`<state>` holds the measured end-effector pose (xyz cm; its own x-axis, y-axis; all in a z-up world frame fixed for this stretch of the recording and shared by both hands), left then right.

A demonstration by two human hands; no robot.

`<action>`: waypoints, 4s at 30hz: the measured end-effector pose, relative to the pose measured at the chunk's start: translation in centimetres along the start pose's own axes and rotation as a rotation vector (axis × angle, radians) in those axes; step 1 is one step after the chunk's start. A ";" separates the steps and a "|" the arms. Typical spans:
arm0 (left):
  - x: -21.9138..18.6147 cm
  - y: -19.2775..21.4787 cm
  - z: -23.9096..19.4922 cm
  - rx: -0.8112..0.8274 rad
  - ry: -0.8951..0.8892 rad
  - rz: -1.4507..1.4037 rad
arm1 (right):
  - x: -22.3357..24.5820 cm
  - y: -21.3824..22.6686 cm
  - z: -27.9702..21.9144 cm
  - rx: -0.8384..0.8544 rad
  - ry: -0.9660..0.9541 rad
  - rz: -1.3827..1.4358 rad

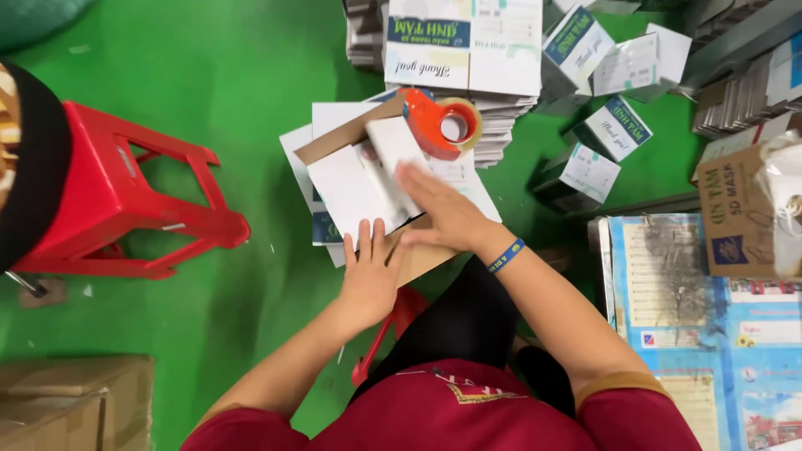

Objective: Packaging face masks into plastic bags and sealing them in cardboard boxes.

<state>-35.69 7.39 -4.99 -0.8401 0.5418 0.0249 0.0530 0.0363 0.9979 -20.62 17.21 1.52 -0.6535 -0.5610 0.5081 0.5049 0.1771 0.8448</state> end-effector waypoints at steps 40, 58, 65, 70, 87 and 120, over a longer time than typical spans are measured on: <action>12.3 -1.6 5.3 -0.602 0.259 -0.806 | 1.0 -4.5 -1.0 -0.031 -0.090 -0.324; 10.2 1.5 5.4 -0.630 0.531 -0.627 | -19.1 -3.9 6.1 0.112 -0.522 -0.174; 10.2 2.0 5.3 -0.646 0.532 -0.636 | -18.7 5.2 3.8 0.034 -0.786 0.291; 10.2 2.0 5.4 -0.668 0.535 -0.675 | -9.7 12.1 -1.1 -0.131 -0.580 0.770; 13.4 5.5 4.8 -0.806 0.634 -1.107 | -3.7 5.0 -1.1 -0.048 -0.669 0.634; 16.9 -6.1 7.9 -0.389 0.771 -1.239 | 3.3 5.9 3.6 0.094 -0.785 -0.048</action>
<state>-45.93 22.98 -11.10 -0.3208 -0.2285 -0.9192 -0.9193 -0.1586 0.3603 -21.84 19.28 8.78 -0.8978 0.1582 0.4111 0.4393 0.2545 0.8615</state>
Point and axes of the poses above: each hand's wrist, its own z-axis towards the middle knuckle, its own y-axis out of the back of the hand, x = y × z, the point moved 6 cm from there along z, towards the middle knuckle, and after that the axes turned 4 degrees about z, right-handed, at the moved point
